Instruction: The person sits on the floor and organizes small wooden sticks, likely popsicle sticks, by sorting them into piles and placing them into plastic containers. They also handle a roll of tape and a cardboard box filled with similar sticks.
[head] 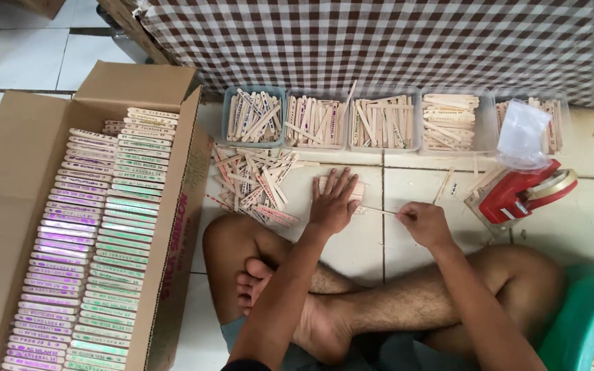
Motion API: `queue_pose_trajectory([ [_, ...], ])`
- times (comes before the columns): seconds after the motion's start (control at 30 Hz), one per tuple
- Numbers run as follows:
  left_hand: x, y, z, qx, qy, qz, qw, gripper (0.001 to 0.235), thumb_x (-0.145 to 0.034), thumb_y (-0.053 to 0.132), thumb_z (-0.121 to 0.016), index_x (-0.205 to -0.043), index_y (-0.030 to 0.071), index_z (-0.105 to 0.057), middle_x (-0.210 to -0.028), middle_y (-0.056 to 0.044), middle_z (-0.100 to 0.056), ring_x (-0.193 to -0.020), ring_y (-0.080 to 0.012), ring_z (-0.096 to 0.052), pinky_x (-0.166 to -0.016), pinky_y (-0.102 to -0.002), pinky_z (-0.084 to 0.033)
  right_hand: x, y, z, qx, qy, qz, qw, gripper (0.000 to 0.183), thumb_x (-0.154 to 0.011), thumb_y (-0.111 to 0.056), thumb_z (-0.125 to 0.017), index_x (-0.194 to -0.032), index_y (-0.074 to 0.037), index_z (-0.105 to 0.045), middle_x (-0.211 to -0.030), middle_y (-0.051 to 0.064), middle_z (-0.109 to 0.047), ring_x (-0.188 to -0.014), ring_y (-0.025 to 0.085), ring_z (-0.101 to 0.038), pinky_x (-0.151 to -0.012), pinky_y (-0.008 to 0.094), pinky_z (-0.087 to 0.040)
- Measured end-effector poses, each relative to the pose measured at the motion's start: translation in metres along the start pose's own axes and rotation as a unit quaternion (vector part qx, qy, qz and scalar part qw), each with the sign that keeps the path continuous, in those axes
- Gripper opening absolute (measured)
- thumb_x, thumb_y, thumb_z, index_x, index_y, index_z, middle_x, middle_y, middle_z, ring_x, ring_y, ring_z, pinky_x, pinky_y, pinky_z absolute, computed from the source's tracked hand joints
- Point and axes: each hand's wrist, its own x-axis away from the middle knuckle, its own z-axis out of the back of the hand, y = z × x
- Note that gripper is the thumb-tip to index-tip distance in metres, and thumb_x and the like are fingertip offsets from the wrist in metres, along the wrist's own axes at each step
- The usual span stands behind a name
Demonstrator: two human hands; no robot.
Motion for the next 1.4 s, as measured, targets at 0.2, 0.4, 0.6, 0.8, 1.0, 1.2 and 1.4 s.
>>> queue_pose_trajectory([
  [0.2, -0.001, 0.007, -0.001, -0.023, -0.009, 0.013, 1.000, 0.063, -0.109, 0.044, -0.029, -0.165, 0.023, -0.011, -0.174, -0.001, -0.001, -0.159, -0.0323, 0.003, -0.121, -0.068, 0.002, 0.010, -0.051, -0.001, -0.346, 0.088, -0.249, 0.900, 0.018, -0.088, -0.004, -0.068, -0.104, 0.001, -0.076, -0.095, 0.031, -0.072, -0.082, 0.036, -0.075, -0.074, 0.044, -0.064],
  [0.4, 0.000, 0.010, 0.002, -0.009, -0.010, 0.016, 1.000, 0.063, -0.108, 0.043, -0.030, -0.165, 0.021, -0.013, -0.174, 0.001, 0.000, -0.159, -0.0325, 0.004, -0.122, -0.067, 0.003, 0.002, -0.097, -0.006, -0.461, 0.071, -0.305, 0.830, 0.033, -0.087, -0.004, -0.059, -0.115, 0.007, -0.070, -0.097, 0.033, -0.071, -0.088, 0.039, -0.075, -0.083, 0.048, -0.062],
  [0.6, -0.005, 0.006, -0.004, -0.004, -0.023, 0.041, 0.999, 0.065, -0.109, 0.043, -0.028, -0.165, 0.019, -0.008, -0.173, 0.000, 0.005, -0.158, -0.0342, 0.006, -0.121, -0.067, 0.005, -0.015, -0.141, -0.028, -0.431, 0.039, -0.318, 0.844, 0.036, -0.093, -0.014, -0.051, -0.120, -0.001, -0.072, -0.097, 0.027, -0.074, -0.087, 0.029, -0.074, -0.077, 0.038, -0.062],
  [0.8, -0.001, 0.002, 0.000, 0.022, 0.024, 0.024, 0.999, 0.069, -0.104, 0.039, -0.044, -0.164, 0.018, -0.017, -0.172, -0.002, -0.011, -0.157, -0.0348, -0.003, -0.121, -0.067, -0.001, -0.011, -0.151, 0.034, -0.441, -0.134, -0.314, 0.830, 0.052, -0.101, -0.024, -0.048, -0.147, 0.000, -0.051, -0.123, 0.028, -0.070, -0.101, 0.032, -0.071, -0.077, 0.038, -0.057],
  [1.0, 0.000, 0.005, 0.003, 0.011, 0.055, 0.020, 0.998, 0.087, -0.093, 0.058, -0.057, -0.162, 0.018, -0.023, -0.171, -0.005, -0.015, -0.157, -0.0366, -0.009, -0.120, -0.069, -0.002, -0.056, -0.013, 0.052, 0.273, 0.076, -0.209, 0.936, 0.030, -0.093, -0.033, -0.050, -0.095, -0.016, -0.075, -0.087, 0.012, -0.078, -0.084, 0.033, -0.078, -0.071, 0.046, -0.063],
  [1.2, 0.009, 0.016, 0.042, 0.022, -0.058, 0.042, 0.997, 0.134, -0.061, 0.084, -0.066, -0.164, 0.020, -0.010, -0.173, -0.003, -0.002, -0.158, -0.0340, 0.006, -0.121, -0.068, 0.007, -0.051, 0.042, 0.044, 0.199, 0.051, -0.241, 0.948, 0.034, -0.088, -0.036, -0.053, -0.094, -0.020, -0.082, -0.088, 0.009, -0.080, -0.094, 0.033, -0.077, -0.084, 0.044, -0.061],
  [1.4, 0.008, 0.008, 0.011, 0.044, 0.150, -0.001, 0.988, 0.103, -0.071, 0.068, -0.071, -0.153, 0.013, -0.044, -0.162, -0.012, -0.038, -0.149, -0.0398, -0.031, -0.116, -0.070, -0.014, -0.052, 0.155, 0.012, -0.307, 0.146, -0.154, 0.928, 0.035, -0.086, -0.036, -0.054, -0.094, -0.015, -0.081, -0.095, 0.006, -0.079, -0.099, 0.027, -0.072, -0.095, 0.033, -0.053],
])
